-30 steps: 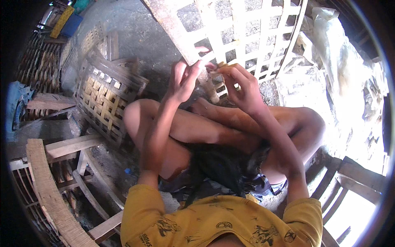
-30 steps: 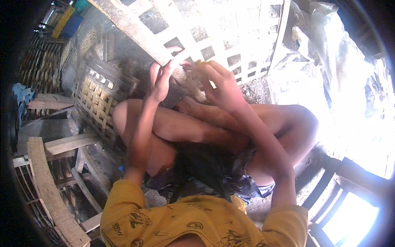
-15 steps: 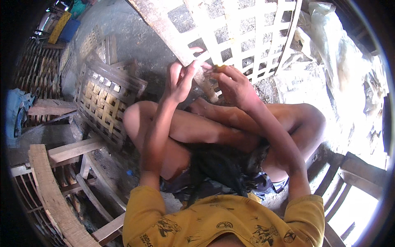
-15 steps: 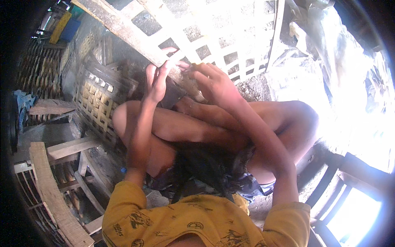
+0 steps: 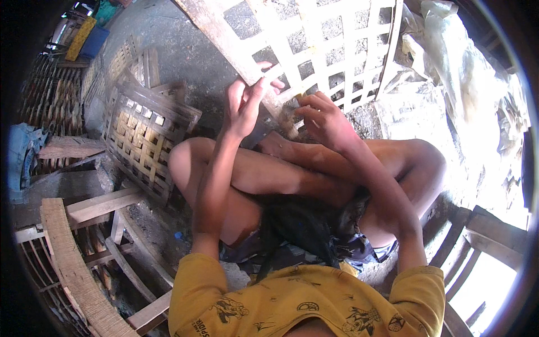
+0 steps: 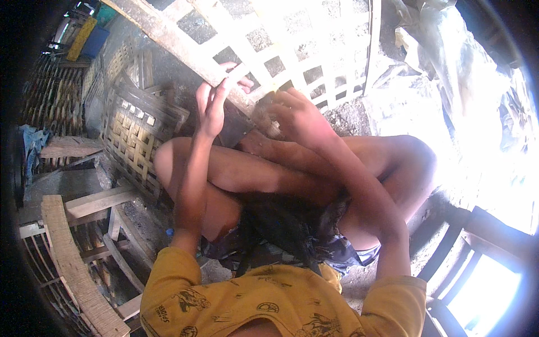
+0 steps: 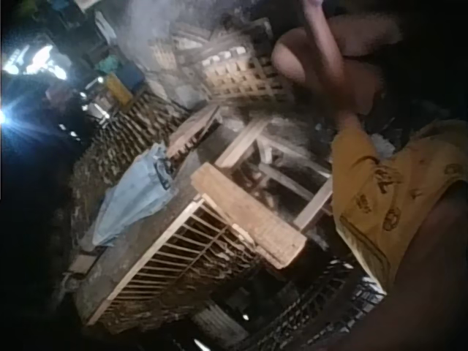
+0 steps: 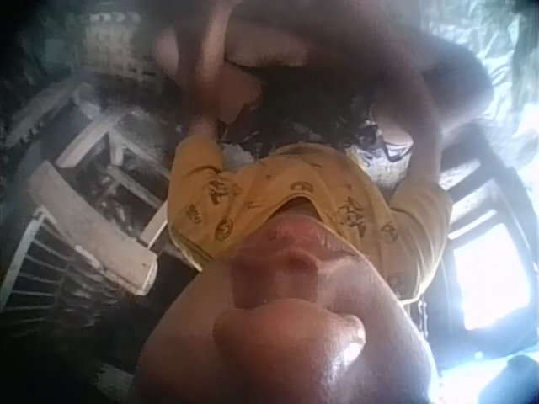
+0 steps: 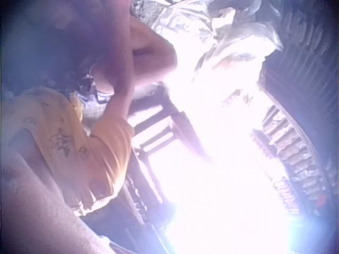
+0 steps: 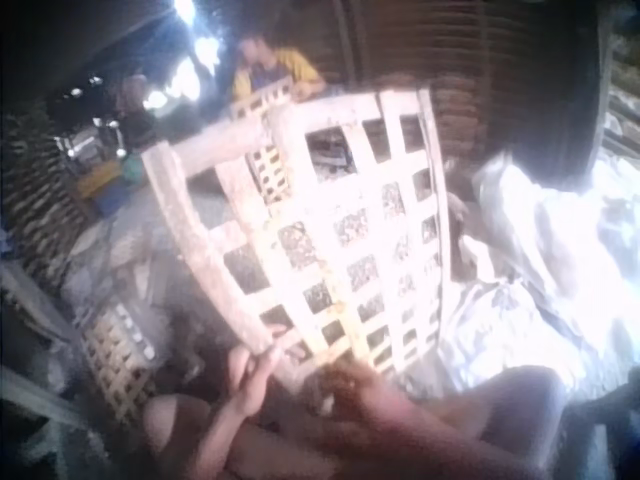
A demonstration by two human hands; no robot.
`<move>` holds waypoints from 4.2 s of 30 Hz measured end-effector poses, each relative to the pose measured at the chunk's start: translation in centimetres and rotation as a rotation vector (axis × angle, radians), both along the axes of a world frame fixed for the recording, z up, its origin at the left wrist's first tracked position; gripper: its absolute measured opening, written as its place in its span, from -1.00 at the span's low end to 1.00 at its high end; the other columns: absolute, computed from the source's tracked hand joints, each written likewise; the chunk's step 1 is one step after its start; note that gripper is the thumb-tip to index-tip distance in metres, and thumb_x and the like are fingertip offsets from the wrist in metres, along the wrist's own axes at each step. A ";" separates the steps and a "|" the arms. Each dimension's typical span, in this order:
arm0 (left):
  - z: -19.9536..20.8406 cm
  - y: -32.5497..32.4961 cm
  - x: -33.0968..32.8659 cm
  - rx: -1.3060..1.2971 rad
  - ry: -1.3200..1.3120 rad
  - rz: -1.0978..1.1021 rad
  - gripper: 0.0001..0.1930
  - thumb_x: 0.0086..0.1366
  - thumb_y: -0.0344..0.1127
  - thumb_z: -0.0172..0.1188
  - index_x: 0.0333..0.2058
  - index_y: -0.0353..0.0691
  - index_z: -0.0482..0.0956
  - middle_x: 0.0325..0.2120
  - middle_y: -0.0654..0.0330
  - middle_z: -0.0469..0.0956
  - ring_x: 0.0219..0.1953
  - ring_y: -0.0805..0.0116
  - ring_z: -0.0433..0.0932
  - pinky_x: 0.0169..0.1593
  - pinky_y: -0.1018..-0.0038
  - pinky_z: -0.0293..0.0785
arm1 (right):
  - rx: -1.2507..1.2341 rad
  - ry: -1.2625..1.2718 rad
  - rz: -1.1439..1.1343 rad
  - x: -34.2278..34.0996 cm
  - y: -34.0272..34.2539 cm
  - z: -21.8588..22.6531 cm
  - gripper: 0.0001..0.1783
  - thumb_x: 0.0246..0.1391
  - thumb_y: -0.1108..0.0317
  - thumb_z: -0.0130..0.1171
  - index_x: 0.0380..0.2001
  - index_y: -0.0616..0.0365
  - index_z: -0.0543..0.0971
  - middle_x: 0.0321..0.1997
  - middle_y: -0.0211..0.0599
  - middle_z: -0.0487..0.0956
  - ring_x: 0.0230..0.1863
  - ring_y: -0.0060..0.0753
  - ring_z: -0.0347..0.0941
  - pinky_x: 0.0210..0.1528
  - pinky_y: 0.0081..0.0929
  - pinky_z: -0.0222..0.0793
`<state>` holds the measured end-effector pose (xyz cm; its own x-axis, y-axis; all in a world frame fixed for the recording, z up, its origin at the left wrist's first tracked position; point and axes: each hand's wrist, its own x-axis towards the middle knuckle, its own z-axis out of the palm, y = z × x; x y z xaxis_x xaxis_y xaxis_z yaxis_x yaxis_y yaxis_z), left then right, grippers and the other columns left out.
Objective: The person sits on the floor and weaves a rectangular basket by hand, interlacing thin wooden strips into a grid pattern. They adjust the basket's position and continue weaving the sides.
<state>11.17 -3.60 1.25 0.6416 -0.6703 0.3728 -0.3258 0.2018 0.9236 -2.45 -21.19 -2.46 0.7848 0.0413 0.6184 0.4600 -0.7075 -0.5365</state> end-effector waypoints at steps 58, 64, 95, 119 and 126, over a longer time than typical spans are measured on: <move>-0.9 0.1 0.7 -0.008 -0.028 0.001 -0.62 0.53 -0.35 0.01 0.18 -0.52 0.33 -0.25 0.03 0.68 -0.16 0.40 0.64 -0.03 0.44 0.54 | 0.232 0.268 -0.077 0.6 1.3 -0.5 -0.85 0.12 0.56 0.25 -0.23 0.25 0.67 -0.30 -0.08 0.65 -0.38 -0.14 0.60 -0.31 -0.31 0.49; -1.0 0.1 0.7 -0.016 -0.034 -0.009 -0.60 0.53 -0.35 0.01 0.19 -0.53 0.31 -0.26 0.03 0.68 -0.16 0.41 0.64 -0.02 0.43 0.54 | 0.203 0.319 -0.046 0.3 0.8 -0.7 -0.86 0.13 0.55 0.24 -0.22 0.25 0.65 -0.27 -0.05 0.64 -0.30 -0.07 0.63 -0.25 -0.25 0.51; -1.0 0.0 0.7 0.034 -0.099 -0.009 -0.63 0.50 -0.37 0.05 0.12 -0.57 0.41 -0.29 0.06 0.69 -0.21 0.46 0.62 -0.11 0.46 0.54 | 0.237 0.264 -0.143 -0.7 2.5 -1.6 -0.79 0.10 0.60 0.25 -0.17 0.24 0.67 -0.29 -0.14 0.66 -0.31 -0.22 0.65 -0.27 -0.37 0.52; -1.0 0.4 0.6 0.063 -0.003 0.090 -0.61 0.51 -0.35 0.06 0.16 -0.53 0.43 -0.01 0.03 0.57 -0.03 0.39 0.56 0.09 0.39 0.48 | 0.190 0.195 -0.023 -0.6 1.0 -2.2 -0.63 0.05 0.64 0.19 -0.03 0.23 0.65 -0.12 -0.02 0.66 -0.18 0.01 0.64 -0.17 -0.26 0.58; -1.8 0.3 1.8 0.030 -0.033 0.150 -0.64 0.51 -0.34 0.06 0.13 -0.51 0.42 -0.30 0.09 0.70 -0.24 0.47 0.62 -0.13 0.49 0.52 | 0.126 0.355 -0.005 -1.8 1.8 -2.6 -0.64 0.07 0.63 0.19 -0.05 0.18 0.68 -0.12 -0.04 0.65 -0.14 -0.01 0.65 -0.14 -0.28 0.59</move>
<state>12.92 -3.25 -0.51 0.7229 -0.5790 0.3770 -0.3808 0.1214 0.9167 -4.21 -19.37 -5.07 0.9513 -0.0222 0.3073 0.2259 -0.6280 -0.7447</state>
